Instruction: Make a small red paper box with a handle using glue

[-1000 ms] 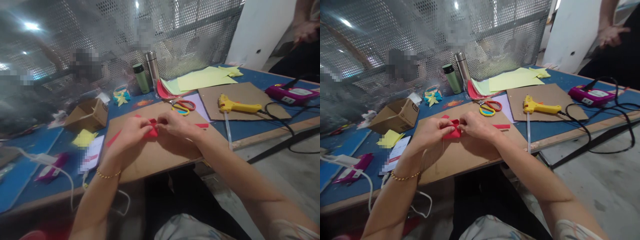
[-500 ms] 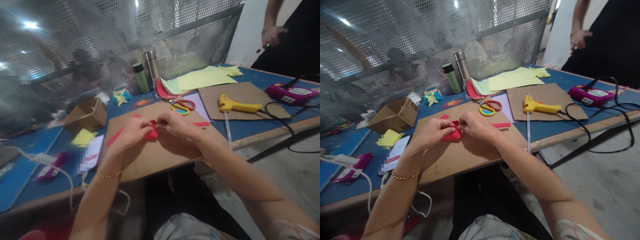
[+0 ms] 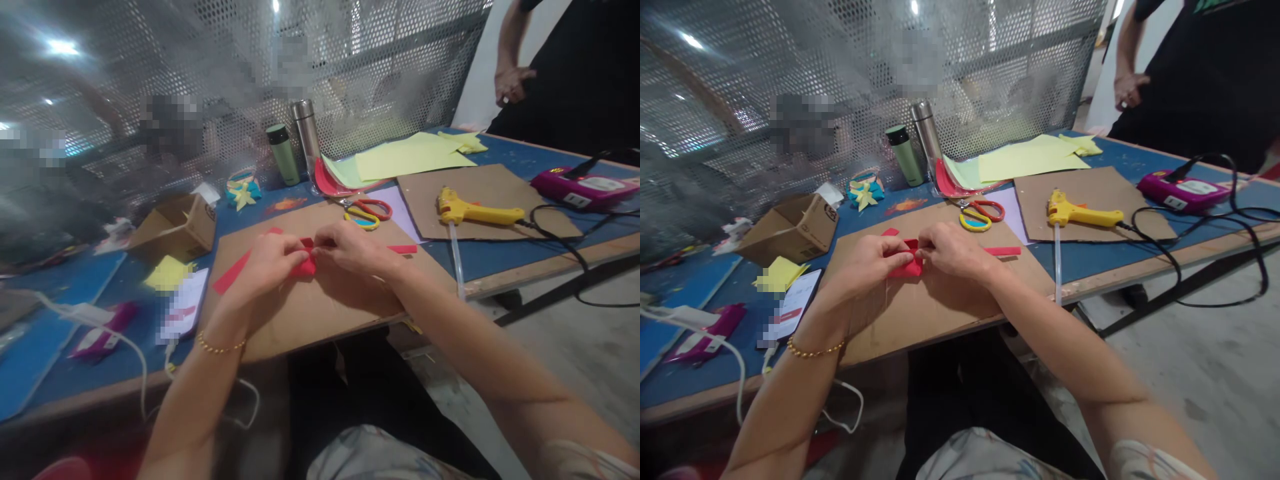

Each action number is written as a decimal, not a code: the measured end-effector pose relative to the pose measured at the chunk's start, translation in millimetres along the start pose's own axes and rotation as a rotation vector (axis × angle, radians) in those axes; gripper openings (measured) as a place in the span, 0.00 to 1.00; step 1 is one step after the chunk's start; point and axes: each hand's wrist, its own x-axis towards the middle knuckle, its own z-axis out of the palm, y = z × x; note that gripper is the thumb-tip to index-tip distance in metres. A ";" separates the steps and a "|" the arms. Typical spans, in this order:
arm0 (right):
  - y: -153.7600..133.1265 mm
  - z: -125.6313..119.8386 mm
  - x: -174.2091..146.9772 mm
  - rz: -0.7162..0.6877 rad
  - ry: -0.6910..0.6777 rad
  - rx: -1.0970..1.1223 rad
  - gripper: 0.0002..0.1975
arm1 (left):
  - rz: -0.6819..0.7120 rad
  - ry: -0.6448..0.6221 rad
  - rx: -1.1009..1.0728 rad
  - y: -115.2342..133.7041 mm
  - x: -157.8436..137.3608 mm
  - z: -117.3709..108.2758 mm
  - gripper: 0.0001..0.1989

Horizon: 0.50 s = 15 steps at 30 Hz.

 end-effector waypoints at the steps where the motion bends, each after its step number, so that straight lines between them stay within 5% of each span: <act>1: 0.2 0.2 0.1 0.001 0.004 0.000 0.08 | 0.000 0.004 0.014 -0.9 0.9 -0.2 0.11; 15: -0.6 0.8 -0.2 0.022 0.039 0.035 0.08 | 0.024 -0.010 0.011 -10.8 7.8 -1.2 0.09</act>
